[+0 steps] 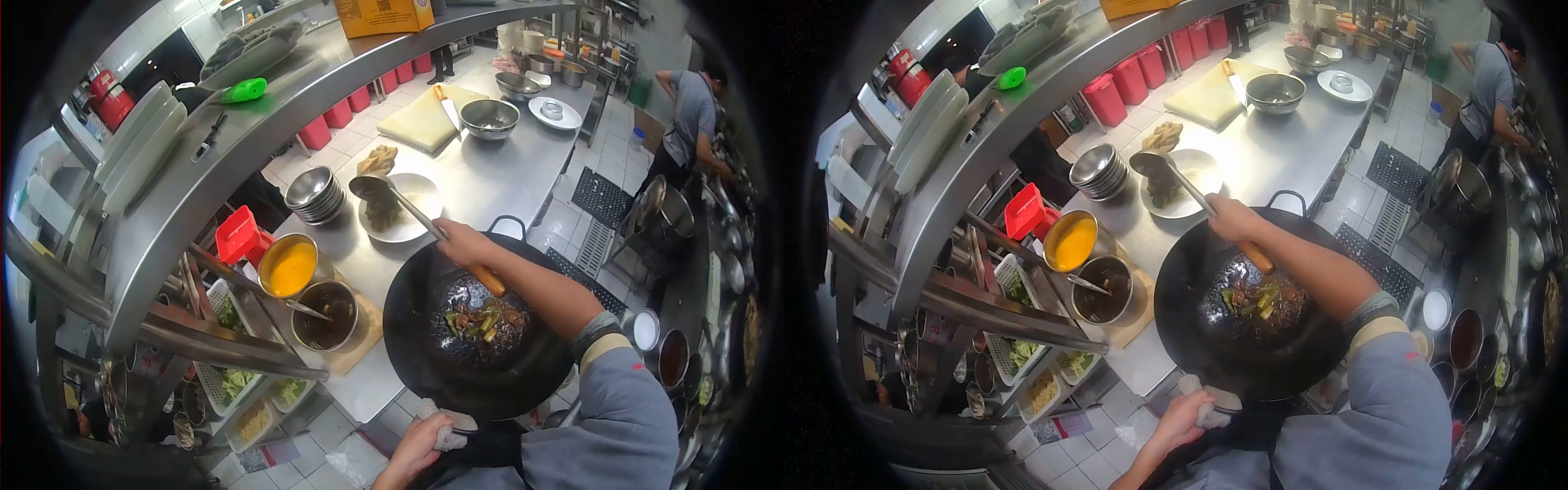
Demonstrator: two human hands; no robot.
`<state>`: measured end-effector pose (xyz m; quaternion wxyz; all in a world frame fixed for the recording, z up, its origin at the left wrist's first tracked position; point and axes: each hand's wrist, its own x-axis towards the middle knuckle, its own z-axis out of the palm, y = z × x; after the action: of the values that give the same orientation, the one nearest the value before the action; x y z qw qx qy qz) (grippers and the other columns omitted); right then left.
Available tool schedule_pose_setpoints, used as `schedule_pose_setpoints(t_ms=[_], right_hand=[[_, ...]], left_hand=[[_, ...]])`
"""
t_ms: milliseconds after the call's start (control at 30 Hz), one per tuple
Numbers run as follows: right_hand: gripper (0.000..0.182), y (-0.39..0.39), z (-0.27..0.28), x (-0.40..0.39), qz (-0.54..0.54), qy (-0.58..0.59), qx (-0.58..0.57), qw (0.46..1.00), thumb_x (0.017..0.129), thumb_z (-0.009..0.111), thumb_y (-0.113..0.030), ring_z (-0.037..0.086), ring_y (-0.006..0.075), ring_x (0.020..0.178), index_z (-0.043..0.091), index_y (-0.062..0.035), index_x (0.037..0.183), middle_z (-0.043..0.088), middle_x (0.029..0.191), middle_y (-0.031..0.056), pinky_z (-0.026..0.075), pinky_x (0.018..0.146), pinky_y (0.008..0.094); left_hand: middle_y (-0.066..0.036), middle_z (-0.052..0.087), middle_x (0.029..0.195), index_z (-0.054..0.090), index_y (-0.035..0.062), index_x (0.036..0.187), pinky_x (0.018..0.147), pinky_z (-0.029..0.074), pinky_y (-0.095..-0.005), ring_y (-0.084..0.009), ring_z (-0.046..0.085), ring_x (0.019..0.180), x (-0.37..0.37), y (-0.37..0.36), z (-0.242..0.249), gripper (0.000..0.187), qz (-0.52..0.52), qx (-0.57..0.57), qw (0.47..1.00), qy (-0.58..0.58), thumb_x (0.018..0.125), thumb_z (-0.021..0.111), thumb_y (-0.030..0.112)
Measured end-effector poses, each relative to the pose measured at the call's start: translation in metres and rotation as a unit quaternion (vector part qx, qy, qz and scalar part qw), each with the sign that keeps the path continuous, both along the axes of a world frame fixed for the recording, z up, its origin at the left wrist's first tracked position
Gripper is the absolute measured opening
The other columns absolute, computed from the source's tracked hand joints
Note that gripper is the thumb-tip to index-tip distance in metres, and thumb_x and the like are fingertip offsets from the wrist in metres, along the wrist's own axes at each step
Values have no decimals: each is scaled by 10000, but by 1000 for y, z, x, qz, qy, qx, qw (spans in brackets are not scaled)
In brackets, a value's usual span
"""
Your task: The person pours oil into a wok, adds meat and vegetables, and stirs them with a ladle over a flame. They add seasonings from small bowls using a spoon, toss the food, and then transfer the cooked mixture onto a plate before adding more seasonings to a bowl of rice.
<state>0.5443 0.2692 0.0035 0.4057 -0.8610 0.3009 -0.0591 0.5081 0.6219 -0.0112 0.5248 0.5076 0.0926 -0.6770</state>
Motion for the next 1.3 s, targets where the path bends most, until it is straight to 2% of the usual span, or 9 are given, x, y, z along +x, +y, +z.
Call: schedule_pose_setpoints(t_ms=[200, 267, 500, 633, 733, 900, 1033, 1233, 1300], right_hand=[[436, 10, -12, -12, 25, -52, -96, 994, 809, 467, -109, 597, 408, 896, 421, -46, 1238, 609, 930, 273, 460, 788, 458], [438, 16, -11, -14, 16, -50, -81, 995, 811, 473, -110, 600, 403, 901, 420, -48, 1241, 606, 944, 274, 460, 789, 455], [471, 30, -7, -15, -23, -53, -44, 997, 820, 524, -133, 607, 376, 922, 411, -46, 1269, 603, 978, 267, 464, 807, 432], [478, 35, -9, -10, -39, -43, -24, 998, 827, 530, -135, 600, 374, 950, 410, -32, 1277, 599, 1014, 261, 463, 818, 418], [483, 42, -19, -20, -76, -162, 22, 984, 857, 526, -111, 504, 126, 552, 384, -72, 1317, 550, 742, 66, 428, 499, 282], [436, 114, 82, -130, -209, -209, 342, 892, 870, 487, -68, 394, 60, 417, 393, -105, 1294, 461, 668, 8, 333, 345, 205], [444, 177, 90, -223, -326, -136, 305, 884, 867, 479, -71, 392, 69, 395, 366, -107, 1295, 453, 663, 4, 335, 331, 215], [393, 228, 66, -243, -447, -36, 295, 844, 888, 468, -87, 425, 75, 462, 370, -123, 1267, 471, 715, 14, 361, 371, 239], [405, 244, 69, -223, -470, -133, 441, 753, 877, 478, -81, 407, 72, 438, 362, -127, 1262, 461, 697, 14, 358, 337, 234]], left_hand=[[-133, 612, 974, 555, -45, 1015, 756, 518, -356, -240, 630, 867, 0, -2, -3, 211, 13, -14, 1000, 14, 848, 517, 77], [-88, 595, 844, 558, -2, 936, 661, 520, -363, -211, 616, 756, 0, -5, 2, 150, 35, -10, 999, 23, 795, 561, 49], [-107, 597, 843, 560, -20, 926, 649, 532, -366, -228, 622, 750, 7, -3, -10, 145, 36, -32, 997, 51, 795, 543, 41], [-164, 610, 964, 547, -61, 1013, 758, 526, -386, -269, 630, 869, 17, -6, -17, 219, -15, -56, 998, 34, 842, 490, 63], [-166, 610, 953, 546, -58, 1005, 734, 531, -384, -268, 632, 850, 27, -9, -20, 215, -30, -58, 998, 13, 834, 489, 60], [-97, 588, 790, 537, -12, 921, 590, 518, -318, -187, 615, 697, 37, -12, -11, 155, -8, -106, 994, -18, 768, 515, -4], [-84, 549, 814, 478, -1, 951, 574, 504, -298, -154, 582, 704, 35, -12, -2, 229, -54, -114, 989, -73, 732, 547, 3], [-118, 584, 907, 456, -18, 1032, 647, 531, -297, -190, 621, 781, 13, -31, -5, 283, -60, -167, 960, -217, 750, 476, -33], [-106, 575, 906, 426, -11, 1044, 629, 521, -292, -177, 615, 785, 5, -46, -11, 307, -58, -170, 948, -263, 740, 460, -42]])
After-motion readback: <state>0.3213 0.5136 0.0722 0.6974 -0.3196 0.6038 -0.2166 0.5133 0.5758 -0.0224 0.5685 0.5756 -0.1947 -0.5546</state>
